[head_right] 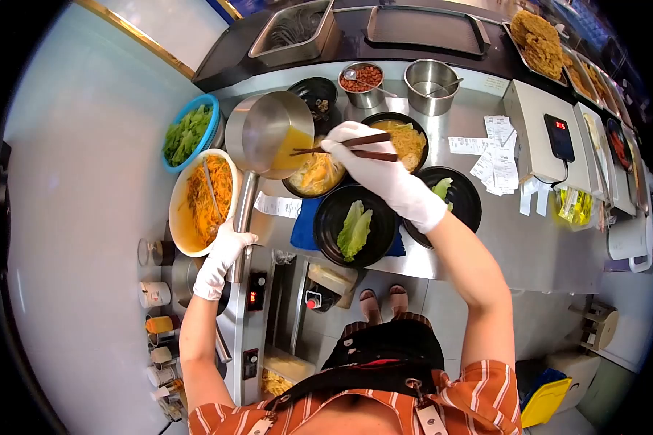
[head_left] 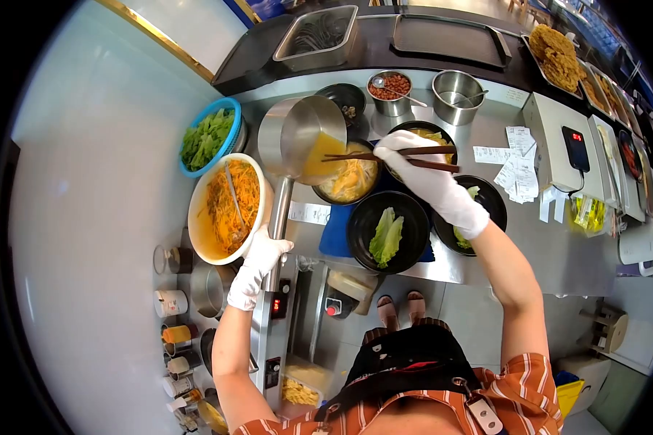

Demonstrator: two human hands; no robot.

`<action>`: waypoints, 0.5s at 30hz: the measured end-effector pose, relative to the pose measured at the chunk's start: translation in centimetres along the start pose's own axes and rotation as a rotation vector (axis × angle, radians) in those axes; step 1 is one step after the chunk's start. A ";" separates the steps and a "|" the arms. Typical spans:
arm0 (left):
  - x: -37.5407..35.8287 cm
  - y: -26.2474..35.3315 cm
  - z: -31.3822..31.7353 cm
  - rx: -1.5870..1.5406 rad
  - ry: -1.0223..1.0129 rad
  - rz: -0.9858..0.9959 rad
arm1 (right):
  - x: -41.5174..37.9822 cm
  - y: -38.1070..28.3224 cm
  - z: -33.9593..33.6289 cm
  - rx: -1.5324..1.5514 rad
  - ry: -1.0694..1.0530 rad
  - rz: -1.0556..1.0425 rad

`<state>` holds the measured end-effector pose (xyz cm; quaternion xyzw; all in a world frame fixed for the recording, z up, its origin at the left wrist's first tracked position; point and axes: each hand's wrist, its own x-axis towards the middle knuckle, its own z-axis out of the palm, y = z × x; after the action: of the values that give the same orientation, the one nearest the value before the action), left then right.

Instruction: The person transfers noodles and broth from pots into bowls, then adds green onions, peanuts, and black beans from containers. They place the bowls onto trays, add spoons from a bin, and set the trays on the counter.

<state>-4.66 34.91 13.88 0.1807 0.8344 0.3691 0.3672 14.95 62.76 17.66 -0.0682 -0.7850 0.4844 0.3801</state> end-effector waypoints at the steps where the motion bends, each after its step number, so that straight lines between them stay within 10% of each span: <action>1: 0.2 -0.4 0.0 0.015 0.012 0.021 | -0.3 -0.1 -0.6 -0.047 0.046 -0.052; 15: -0.4 0.9 0.0 0.140 0.049 0.027 | -2.2 -1.9 -3.6 -0.013 0.129 -0.063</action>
<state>-4.33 35.28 14.71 0.2082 0.8643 0.3193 0.3283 19.37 63.27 18.86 -0.0769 -0.7637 0.4619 0.4444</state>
